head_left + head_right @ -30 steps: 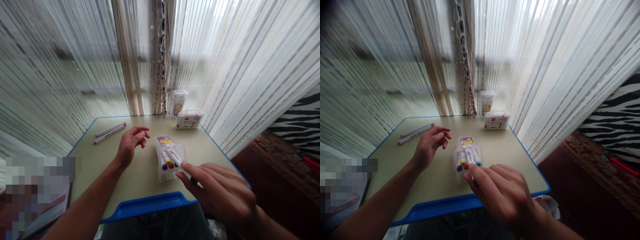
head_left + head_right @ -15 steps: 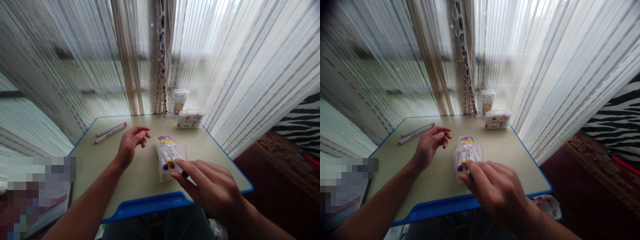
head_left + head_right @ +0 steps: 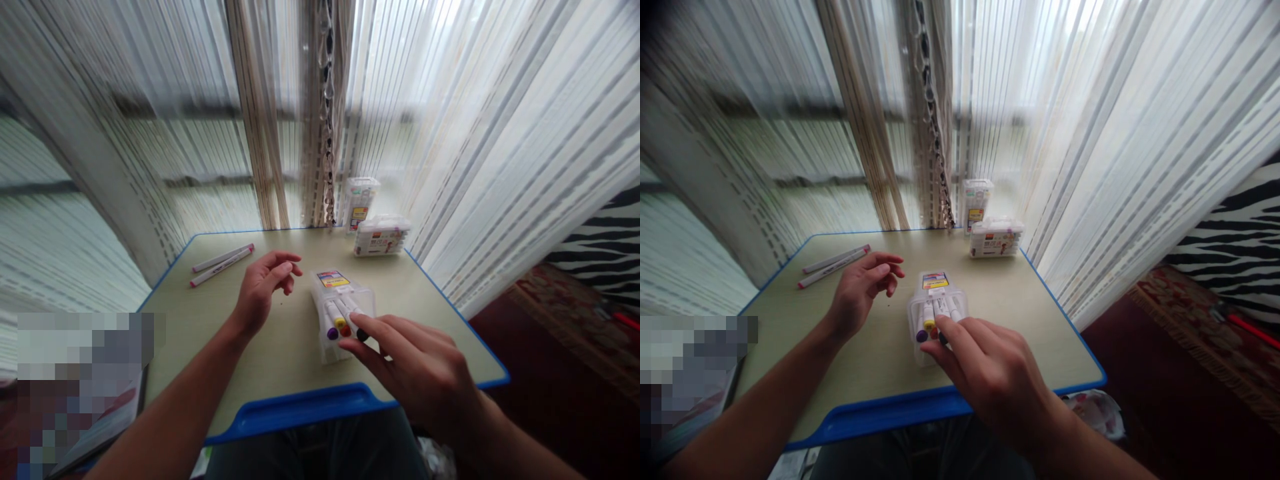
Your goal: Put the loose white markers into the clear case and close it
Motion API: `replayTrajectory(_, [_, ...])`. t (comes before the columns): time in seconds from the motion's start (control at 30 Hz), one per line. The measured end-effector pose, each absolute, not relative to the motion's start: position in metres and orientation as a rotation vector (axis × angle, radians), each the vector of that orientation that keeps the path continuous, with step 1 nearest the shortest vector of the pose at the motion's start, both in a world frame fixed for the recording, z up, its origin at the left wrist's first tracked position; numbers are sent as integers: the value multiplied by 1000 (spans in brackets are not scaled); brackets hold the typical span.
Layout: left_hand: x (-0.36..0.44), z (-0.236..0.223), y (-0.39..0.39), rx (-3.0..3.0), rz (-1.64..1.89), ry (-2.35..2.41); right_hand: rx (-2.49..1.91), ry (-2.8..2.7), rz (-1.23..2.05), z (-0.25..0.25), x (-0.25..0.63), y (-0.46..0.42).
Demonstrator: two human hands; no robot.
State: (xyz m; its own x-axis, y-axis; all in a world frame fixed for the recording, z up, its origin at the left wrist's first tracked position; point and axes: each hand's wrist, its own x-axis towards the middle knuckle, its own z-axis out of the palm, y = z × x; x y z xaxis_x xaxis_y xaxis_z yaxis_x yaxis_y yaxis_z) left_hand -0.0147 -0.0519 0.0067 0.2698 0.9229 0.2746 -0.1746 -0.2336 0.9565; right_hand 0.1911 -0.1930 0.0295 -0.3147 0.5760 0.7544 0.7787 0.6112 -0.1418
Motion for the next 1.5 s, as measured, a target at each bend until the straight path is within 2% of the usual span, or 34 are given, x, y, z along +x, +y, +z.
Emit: replayTrajectory(1.5, [-15, 7, -52, 1412, 1234, 771, -1129, -1993, -292, 27, 195, -188])
